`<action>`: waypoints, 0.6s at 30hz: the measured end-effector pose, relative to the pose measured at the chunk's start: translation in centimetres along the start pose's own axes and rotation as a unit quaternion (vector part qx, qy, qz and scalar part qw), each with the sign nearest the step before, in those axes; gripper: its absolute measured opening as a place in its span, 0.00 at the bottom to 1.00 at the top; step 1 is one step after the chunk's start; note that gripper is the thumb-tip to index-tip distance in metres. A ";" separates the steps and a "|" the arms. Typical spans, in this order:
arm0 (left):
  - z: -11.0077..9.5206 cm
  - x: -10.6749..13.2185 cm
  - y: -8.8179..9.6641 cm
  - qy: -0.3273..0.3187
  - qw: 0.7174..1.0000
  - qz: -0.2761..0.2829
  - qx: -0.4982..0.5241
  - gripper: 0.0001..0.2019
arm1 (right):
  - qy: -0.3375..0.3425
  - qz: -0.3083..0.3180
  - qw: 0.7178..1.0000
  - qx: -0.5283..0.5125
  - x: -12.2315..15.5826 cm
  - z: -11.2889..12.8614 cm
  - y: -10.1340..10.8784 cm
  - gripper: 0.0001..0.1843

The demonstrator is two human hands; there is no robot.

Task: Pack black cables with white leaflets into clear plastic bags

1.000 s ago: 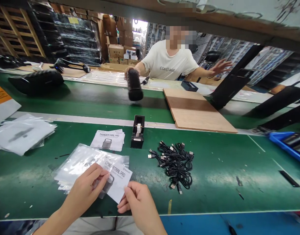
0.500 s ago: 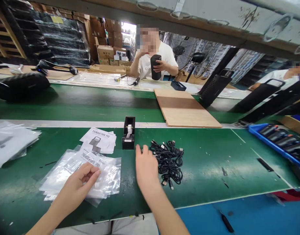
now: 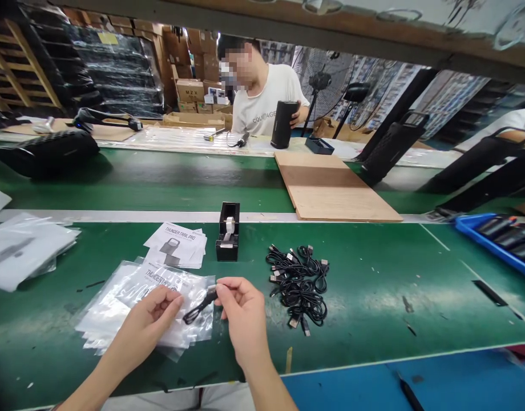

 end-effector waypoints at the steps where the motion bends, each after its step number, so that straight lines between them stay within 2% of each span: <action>1: 0.1 0.0 0.0 0.005 1.000 -0.001 0.016 0.12 | 0.001 -0.019 1.000 -0.017 0.0 -0.5 0.1 0.10; 4: 0.3 0.1 0.0 0.025 0.997 -0.005 0.067 0.13 | 0.005 -0.058 0.997 -0.044 0.1 -1.5 0.4 0.11; 7: 0.1 0.2 0.7 0.032 0.993 -0.023 0.109 0.12 | -0.006 -0.060 0.997 -0.058 0.3 -2.0 0.2 0.12; 13: -1.0 0.5 2.5 0.008 0.990 -0.060 0.128 0.10 | 0.019 -0.072 0.996 -0.048 0.5 -1.3 -0.2 0.12; 16: -1.2 0.6 2.5 0.005 0.988 -0.060 0.141 0.10 | 0.010 -0.041 0.999 0.019 0.7 -1.3 -1.7 0.10; 18: -1.5 0.7 2.5 -0.001 0.986 -0.060 0.154 0.11 | 0.038 -0.010 0.994 0.106 1.0 -0.6 -3.1 0.09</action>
Point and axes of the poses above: each hand's wrist, its own x-axis away from the middle knuckle, its own y-axis out of the back of the hand, z = x × y, the point moved 9 cm from there along -x, towards the middle knuckle, and after that the axes turned 11 degrees about -x, right-handed, at the moved point
